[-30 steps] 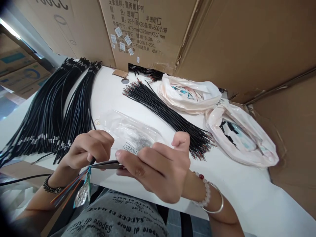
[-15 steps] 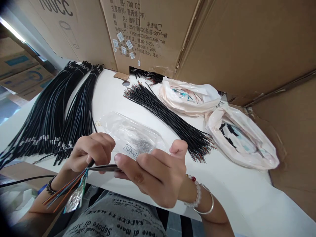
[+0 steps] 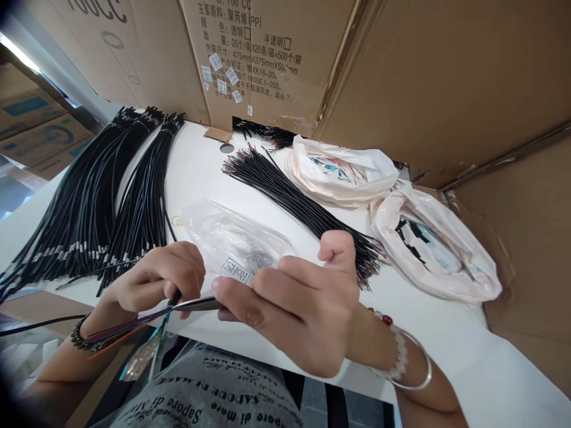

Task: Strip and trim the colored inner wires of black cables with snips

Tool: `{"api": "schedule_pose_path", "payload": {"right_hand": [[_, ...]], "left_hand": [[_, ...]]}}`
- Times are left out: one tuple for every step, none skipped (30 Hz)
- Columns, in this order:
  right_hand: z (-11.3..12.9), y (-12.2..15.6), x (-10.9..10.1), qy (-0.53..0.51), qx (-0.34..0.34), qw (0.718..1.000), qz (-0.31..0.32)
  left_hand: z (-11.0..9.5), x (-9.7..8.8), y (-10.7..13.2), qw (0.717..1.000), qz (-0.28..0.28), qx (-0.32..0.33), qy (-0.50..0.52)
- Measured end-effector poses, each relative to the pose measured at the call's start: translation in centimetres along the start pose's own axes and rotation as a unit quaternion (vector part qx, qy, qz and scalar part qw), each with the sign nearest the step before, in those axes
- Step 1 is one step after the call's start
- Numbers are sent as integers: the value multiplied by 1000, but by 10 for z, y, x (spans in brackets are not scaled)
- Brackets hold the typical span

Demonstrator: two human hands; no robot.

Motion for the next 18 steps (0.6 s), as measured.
{"api": "schedule_pose_path", "payload": {"right_hand": [[-1,-1,-2,0,-1,1000,4],[-2,-1,-4,0,-2,1000,8],[-3,-2,-5,2,-5,1000,11],[-3,-2,-6,4,-10,1000,14],[-3,-2,-7,7,-13,1000,16],[-3,-3,-8,8,-16,1000,19],[-2,-3,-8,8,-17,1000,22],[-2,-3,-8,8,-16,1000,24],[-1,-3,-8,6,-13,1000,26],[-1,-2,-8,4,-9,1000,25],[0,-1,-8,2,-4,1000,25],[1,0,-7,1,2,1000,24],[2,1,-7,0,8,1000,23],[3,2,-6,0,13,1000,23],[4,3,-6,1,17,1000,21],[5,4,-7,4,21,1000,16],[6,5,-7,8,24,1000,12],[8,5,-7,14,23,1000,10]], "left_hand": [[0,0,0,1000,13,-14,-2],[-1,0,0,999,28,-28,0],[-1,0,0,998,42,-43,5],[-1,0,0,997,56,-56,12],[-1,0,-1,996,65,-66,17],[-1,0,-1,995,72,-73,19],[-1,0,-2,994,75,-77,18],[-2,0,-2,994,76,-77,15],[-2,-1,-3,994,77,-75,9],[-3,-1,-3,994,78,-72,4],[-4,0,-3,995,77,-69,-1],[-4,0,-4,995,75,-64,-4],[-5,0,-4,996,73,-59,-7],[-5,0,-4,996,70,-56,-8],[-5,0,-4,996,68,-52,-10],[-5,0,-4,997,64,-49,-12],[-5,0,-4,997,58,-46,-18],[-5,-1,-4,997,52,-44,-26]]}}
Point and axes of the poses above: each hand's wrist, its own y-axis away from the middle knuckle, its own x-axis out of the palm, z = x × y, the point moved 4 cm from there along -y, towards the middle knuckle, and after that the axes turned 3 degrees about z, right-handed, at the moved point
